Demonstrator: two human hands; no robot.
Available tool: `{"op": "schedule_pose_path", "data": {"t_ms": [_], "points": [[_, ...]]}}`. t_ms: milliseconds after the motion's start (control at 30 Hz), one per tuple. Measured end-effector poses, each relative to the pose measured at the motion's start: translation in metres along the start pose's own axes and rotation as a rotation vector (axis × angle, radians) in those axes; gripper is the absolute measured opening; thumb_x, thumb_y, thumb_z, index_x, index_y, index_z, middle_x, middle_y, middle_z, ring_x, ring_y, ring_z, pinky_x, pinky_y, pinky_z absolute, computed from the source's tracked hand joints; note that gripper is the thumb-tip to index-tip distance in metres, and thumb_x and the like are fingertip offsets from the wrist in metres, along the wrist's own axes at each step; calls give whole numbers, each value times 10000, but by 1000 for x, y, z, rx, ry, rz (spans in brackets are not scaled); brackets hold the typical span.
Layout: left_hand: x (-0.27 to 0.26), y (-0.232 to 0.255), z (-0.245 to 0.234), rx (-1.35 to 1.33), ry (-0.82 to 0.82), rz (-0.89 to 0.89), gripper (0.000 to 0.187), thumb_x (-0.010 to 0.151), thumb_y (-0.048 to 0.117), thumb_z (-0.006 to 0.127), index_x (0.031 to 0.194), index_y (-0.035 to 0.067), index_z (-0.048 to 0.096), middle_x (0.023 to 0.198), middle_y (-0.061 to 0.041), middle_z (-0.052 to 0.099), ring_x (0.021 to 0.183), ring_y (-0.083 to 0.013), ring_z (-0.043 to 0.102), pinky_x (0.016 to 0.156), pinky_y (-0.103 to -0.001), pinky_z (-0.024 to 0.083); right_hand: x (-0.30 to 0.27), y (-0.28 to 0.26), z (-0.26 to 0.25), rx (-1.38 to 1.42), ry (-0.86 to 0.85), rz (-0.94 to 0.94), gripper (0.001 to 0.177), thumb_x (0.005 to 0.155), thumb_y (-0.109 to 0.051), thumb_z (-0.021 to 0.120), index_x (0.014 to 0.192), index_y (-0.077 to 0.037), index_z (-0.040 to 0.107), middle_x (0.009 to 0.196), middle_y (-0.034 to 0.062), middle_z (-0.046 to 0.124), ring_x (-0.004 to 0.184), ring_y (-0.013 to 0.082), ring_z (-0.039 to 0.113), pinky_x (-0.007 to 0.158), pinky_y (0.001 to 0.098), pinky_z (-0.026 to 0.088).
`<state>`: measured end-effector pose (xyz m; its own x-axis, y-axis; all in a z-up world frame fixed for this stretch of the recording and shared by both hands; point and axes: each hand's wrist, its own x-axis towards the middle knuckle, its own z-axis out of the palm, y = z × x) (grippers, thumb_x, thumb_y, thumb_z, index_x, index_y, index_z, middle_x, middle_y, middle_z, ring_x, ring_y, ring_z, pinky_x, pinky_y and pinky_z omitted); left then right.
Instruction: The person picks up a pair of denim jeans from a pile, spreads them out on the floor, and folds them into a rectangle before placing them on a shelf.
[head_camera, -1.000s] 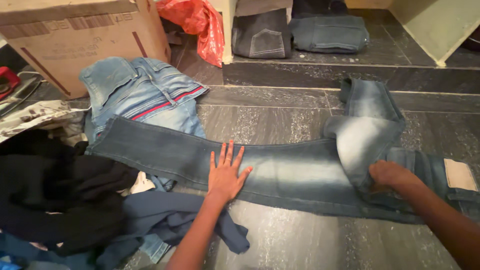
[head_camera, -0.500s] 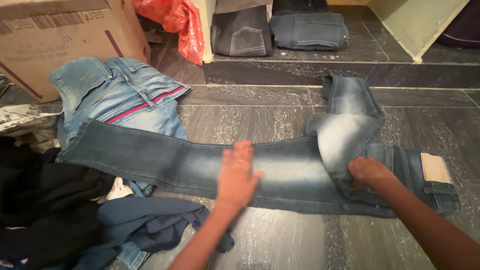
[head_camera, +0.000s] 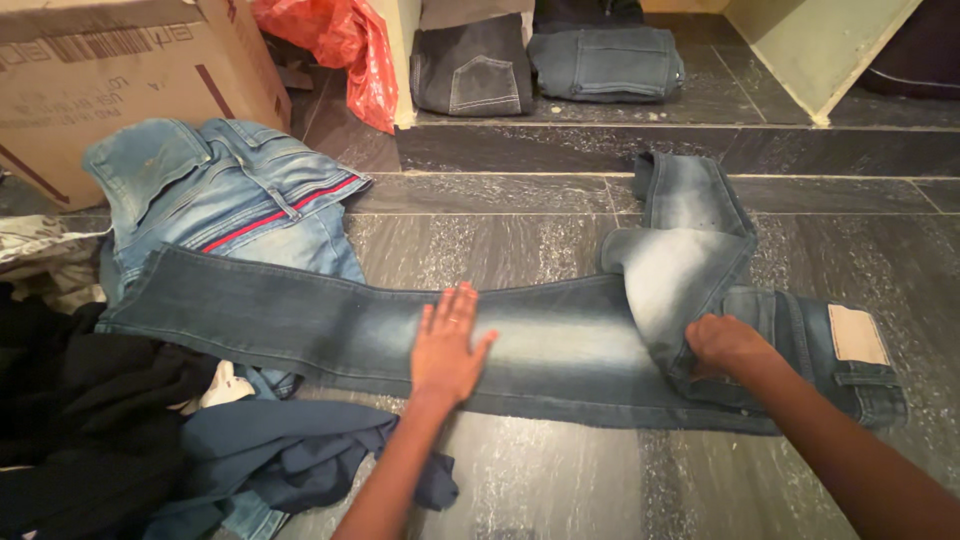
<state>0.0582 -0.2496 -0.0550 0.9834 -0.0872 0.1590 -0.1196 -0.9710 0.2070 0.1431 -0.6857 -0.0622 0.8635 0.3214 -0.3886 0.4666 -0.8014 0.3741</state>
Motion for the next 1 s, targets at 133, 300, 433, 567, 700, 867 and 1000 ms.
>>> {"op": "schedule_pose_path", "data": {"t_ms": [133,300,433,567,700,867,1000], "points": [[-2,-38,-7,133,-30,-218,786,993,613,303,1624,170,154,1693,32,113,1553,-175,76,1242,-491,34,5,4,12,-37,14,-21,630,729,-577,840,1074,-91,637,1090,121,681,1096,288,672,967,394,541],[-12,-78,10,165,213,-299,786,1005,611,291,1616,120,227,1703,-3,174,1563,-193,135,1263,-472,71,20,16,48,34,125,-10,644,725,-534,845,1131,-85,624,1057,117,686,1061,298,674,937,414,535],[-14,-53,9,344,81,-360,784,1010,600,279,1594,79,229,1693,-56,145,1557,-257,114,1225,-543,65,16,20,71,-44,457,-138,746,810,-386,815,1389,-7,535,959,137,704,944,317,690,860,425,541],[-30,24,-10,194,54,-83,741,976,512,448,1567,94,294,1670,-114,177,1535,-316,160,1209,-580,109,2,7,34,182,124,33,944,708,-437,884,1442,-41,442,1073,170,693,1074,344,662,957,431,515],[-40,111,-24,-84,102,255,647,996,417,524,1568,167,353,1660,-189,210,1514,-383,211,1183,-609,148,-13,-2,19,221,202,31,1047,688,-433,901,1497,-26,376,1094,207,682,1091,371,652,984,448,508],[-11,205,-38,-318,95,408,553,1052,432,467,1561,219,436,1673,-220,222,1534,-397,241,1201,-607,219,-8,-16,0,321,-6,182,1130,752,-353,901,1604,-74,213,1439,236,477,1325,392,531,1110,455,462],[33,272,-44,-364,97,527,453,1068,476,425,1345,202,656,1745,-108,227,1601,-341,246,1242,-621,223,-12,-23,3,480,498,68,1012,849,-283,821,1615,-156,173,1663,235,159,1449,461,375,1123,537,389]]}}
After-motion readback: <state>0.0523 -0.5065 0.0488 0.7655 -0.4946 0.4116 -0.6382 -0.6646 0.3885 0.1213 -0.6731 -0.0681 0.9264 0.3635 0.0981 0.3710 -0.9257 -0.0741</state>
